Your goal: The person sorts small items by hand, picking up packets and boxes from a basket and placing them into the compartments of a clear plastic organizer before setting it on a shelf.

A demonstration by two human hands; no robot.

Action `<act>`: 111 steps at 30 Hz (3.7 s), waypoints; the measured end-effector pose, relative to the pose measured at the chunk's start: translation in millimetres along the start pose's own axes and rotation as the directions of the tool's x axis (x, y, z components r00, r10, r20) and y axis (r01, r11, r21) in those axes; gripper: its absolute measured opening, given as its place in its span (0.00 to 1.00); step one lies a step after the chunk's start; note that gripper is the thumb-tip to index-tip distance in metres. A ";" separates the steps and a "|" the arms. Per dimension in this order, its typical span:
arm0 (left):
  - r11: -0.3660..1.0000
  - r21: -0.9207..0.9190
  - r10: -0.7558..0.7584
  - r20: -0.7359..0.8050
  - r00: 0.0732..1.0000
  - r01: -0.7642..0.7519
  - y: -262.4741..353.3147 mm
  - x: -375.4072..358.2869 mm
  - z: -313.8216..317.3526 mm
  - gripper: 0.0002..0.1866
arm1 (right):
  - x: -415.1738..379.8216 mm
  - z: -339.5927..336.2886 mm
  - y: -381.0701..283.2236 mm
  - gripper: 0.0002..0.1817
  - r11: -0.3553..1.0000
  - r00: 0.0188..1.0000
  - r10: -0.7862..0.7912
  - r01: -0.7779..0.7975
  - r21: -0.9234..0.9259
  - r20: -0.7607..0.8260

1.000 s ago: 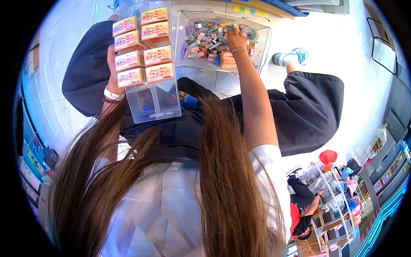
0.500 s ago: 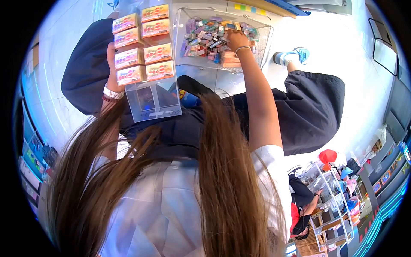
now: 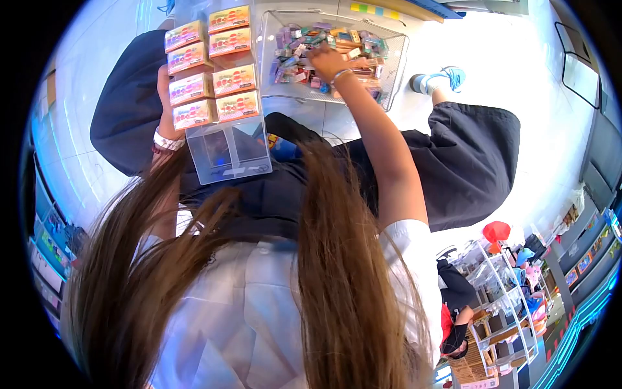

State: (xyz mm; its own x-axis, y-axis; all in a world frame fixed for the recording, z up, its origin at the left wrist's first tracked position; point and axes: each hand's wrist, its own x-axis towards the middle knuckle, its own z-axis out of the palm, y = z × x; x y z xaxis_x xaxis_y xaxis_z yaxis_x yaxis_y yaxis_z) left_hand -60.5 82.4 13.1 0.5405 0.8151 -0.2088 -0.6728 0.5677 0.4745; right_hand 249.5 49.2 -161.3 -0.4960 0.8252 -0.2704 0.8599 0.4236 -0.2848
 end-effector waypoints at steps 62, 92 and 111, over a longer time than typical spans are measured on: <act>0.900 0.384 0.267 -0.105 0.958 -0.208 3.1 -2.0 -41.1 0.11 | 18.8 -11.4 34.9 0.26 0.987 0.633 0.133 -0.019 -0.157 0.763; 0.983 0.113 0.151 -0.040 0.988 -0.146 4.3 -0.5 -21.5 0.15 | 7.7 -22.7 131.2 0.26 0.659 0.682 0.670 -0.728 0.189 0.294; 0.964 0.227 0.134 0.034 0.990 -0.138 1.0 -4.8 -19.8 0.15 | 52.6 85.9 -43.8 0.14 0.741 0.792 0.548 -0.609 0.284 0.270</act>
State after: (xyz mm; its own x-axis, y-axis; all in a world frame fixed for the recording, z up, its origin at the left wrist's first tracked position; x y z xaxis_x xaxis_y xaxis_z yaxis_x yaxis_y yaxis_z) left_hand -73.7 81.3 -2.4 0.4622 0.8794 -0.1143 -0.6086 0.4083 0.6803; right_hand 175.4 41.9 -242.1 0.0455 0.7845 -0.6185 0.9048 -0.2948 -0.3074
